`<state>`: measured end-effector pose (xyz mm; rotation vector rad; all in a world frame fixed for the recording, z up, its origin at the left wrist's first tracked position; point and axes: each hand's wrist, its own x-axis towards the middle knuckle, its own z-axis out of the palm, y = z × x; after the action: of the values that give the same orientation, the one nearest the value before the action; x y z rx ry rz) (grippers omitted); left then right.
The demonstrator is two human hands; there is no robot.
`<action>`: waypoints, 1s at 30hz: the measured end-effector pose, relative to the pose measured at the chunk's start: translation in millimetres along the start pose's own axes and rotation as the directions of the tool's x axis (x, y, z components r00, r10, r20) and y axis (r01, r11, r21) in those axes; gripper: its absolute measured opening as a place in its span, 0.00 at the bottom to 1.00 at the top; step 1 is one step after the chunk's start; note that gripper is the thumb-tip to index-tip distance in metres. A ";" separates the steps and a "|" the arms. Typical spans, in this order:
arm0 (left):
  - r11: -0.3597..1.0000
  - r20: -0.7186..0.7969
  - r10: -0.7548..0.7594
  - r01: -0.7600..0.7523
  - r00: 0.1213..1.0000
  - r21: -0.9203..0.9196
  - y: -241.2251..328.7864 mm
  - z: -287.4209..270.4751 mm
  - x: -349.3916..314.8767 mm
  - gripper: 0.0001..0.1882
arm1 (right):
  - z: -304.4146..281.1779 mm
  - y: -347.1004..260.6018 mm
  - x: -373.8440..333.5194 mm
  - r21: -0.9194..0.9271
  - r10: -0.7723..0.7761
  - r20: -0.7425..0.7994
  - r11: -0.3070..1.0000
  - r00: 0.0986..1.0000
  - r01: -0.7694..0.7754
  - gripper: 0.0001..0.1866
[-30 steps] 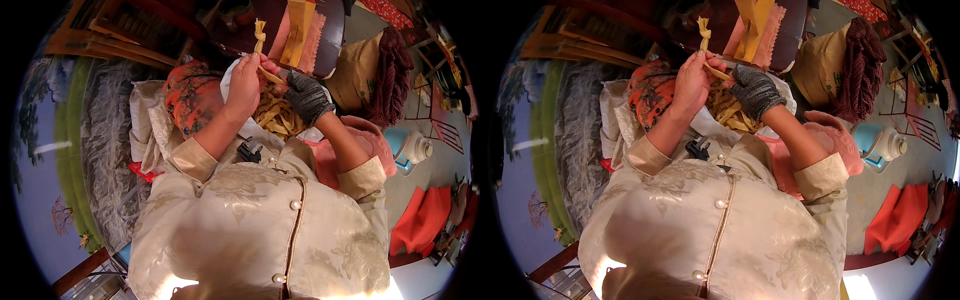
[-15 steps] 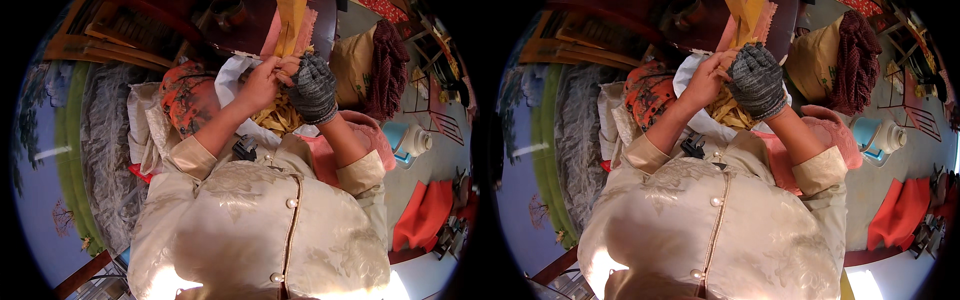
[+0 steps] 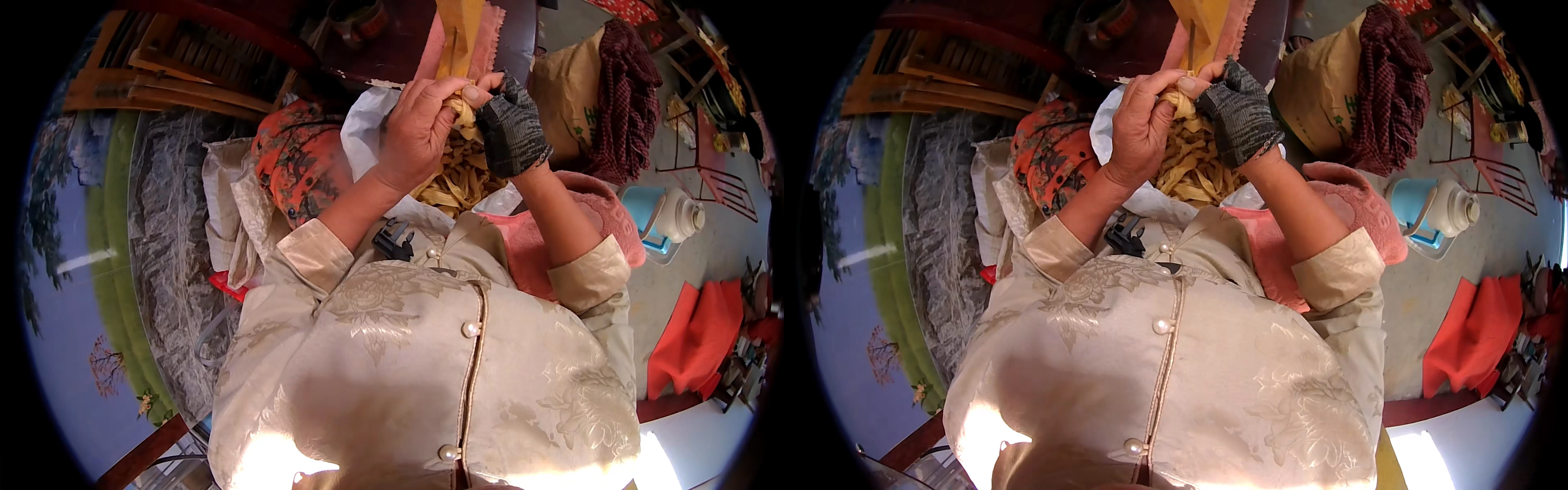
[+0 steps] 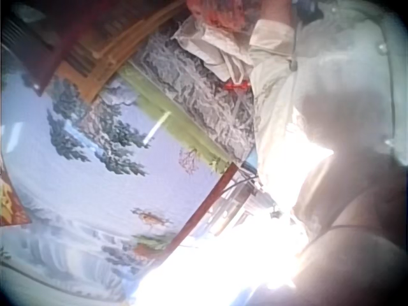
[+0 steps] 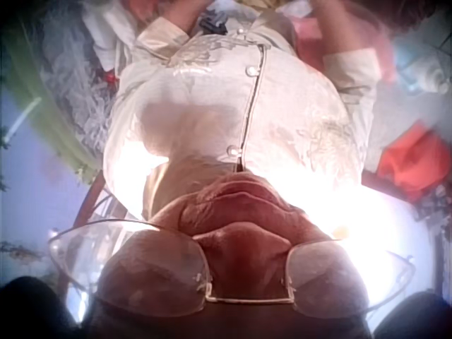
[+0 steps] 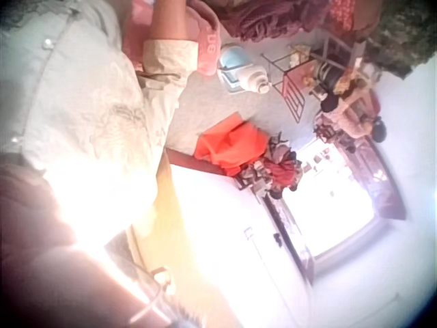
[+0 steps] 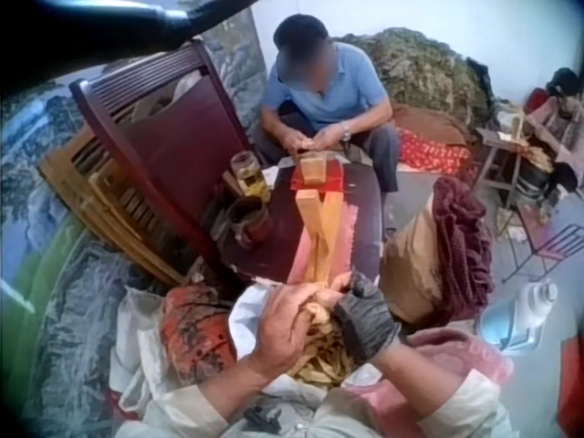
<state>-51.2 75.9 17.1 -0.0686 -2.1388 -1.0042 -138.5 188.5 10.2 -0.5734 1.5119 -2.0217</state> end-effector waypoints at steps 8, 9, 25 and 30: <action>0.991 0.063 -0.089 0.082 0.994 0.106 -14.3 -9.0 -2.7 0.06 | 11.1 -4.6 -17.3 -0.675 -0.224 0.162 0.686 0.961 0.273 0.16; 0.976 0.100 -0.214 0.218 0.972 -0.027 -17.6 -8.1 -5.3 0.06 | 9.9 -2.3 -15.7 -0.666 -0.210 0.170 0.696 0.963 0.270 0.11; 0.848 0.213 -0.374 0.426 0.903 -0.315 -25.2 -25.3 1.1 0.06 | 3.9 -13.2 -3.2 -0.095 0.186 0.319 0.982 0.929 -0.164 0.15; 0.831 0.228 -0.406 0.461 0.885 -0.311 -19.7 -17.8 -5.9 0.07 | 4.4 -5.4 -3.6 -0.240 0.142 0.168 0.966 0.975 -0.100 0.15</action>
<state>-42.9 51.8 7.8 0.1837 -2.1272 -1.7038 -133.9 188.8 16.6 -0.7195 1.6362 -1.6643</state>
